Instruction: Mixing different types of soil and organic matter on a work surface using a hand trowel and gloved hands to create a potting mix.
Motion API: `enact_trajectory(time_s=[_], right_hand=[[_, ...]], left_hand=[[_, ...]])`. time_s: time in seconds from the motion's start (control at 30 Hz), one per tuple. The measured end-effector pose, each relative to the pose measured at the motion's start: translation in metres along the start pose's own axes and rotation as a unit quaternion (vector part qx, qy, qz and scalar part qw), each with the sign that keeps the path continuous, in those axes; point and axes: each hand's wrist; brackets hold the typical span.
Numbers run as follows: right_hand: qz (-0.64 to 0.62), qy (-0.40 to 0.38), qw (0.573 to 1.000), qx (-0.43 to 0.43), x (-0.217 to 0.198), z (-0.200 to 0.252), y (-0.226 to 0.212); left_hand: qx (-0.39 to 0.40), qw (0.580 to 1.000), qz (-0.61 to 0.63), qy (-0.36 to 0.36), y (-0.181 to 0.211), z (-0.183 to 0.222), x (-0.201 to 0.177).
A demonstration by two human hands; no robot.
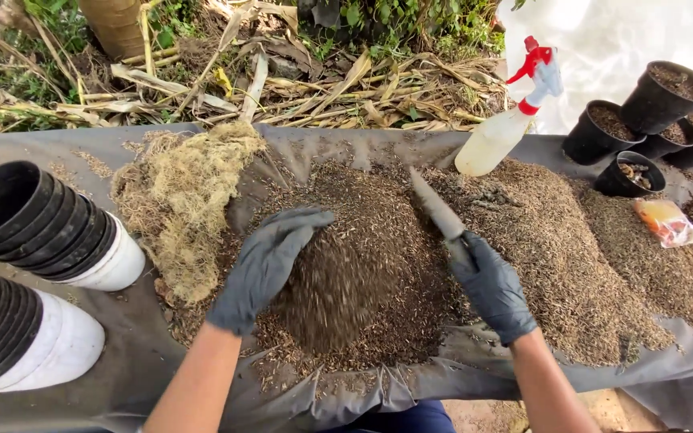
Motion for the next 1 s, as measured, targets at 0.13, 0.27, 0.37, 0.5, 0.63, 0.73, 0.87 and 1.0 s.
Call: enact_trajectory(time_s=[0.13, 0.27, 0.37, 0.5, 0.63, 0.73, 0.87, 1.0], right_hand=[[0.130, 0.022, 0.991, -0.022, -0.020, -0.015, -0.029], [0.321, 0.062, 0.941, -0.093, -0.017, -0.090, -0.025], [0.355, 0.102, 0.918, -0.141, 0.004, -0.153, -0.034], [0.358, 0.092, 0.914, -0.167, 0.016, -0.185, -0.057], [0.347, 0.046, 0.921, -0.168, 0.021, -0.167, -0.086], [0.361, 0.033, 0.919, -0.154, 0.014, -0.150, -0.094], [0.364, 0.043, 0.919, -0.149, 0.011, -0.145, -0.073], [0.342, 0.025, 0.931, -0.125, 0.013, -0.118, -0.073]], left_hand=[[-0.115, 0.976, -0.142, 0.116, -0.021, 0.023, 0.006], [-0.198, 0.948, -0.173, 0.182, -0.033, 0.023, 0.019], [-0.220, 0.933, -0.094, 0.269, -0.072, 0.018, 0.034], [-0.285, 0.905, -0.083, 0.306, -0.048, 0.011, 0.029], [-0.195, 0.924, -0.111, 0.308, -0.010, 0.019, 0.027], [-0.167, 0.934, -0.026, 0.314, -0.013, 0.022, 0.024], [-0.132, 0.923, -0.230, 0.279, -0.111, 0.021, 0.017], [-0.235, 0.902, -0.319, 0.169, -0.054, -0.015, -0.025]])
Point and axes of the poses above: each hand's wrist, its own z-axis away from the middle knuckle, its own x-axis out of the palm, y = z × x, and after that the axes turned 10 degrees about -y, right-handed
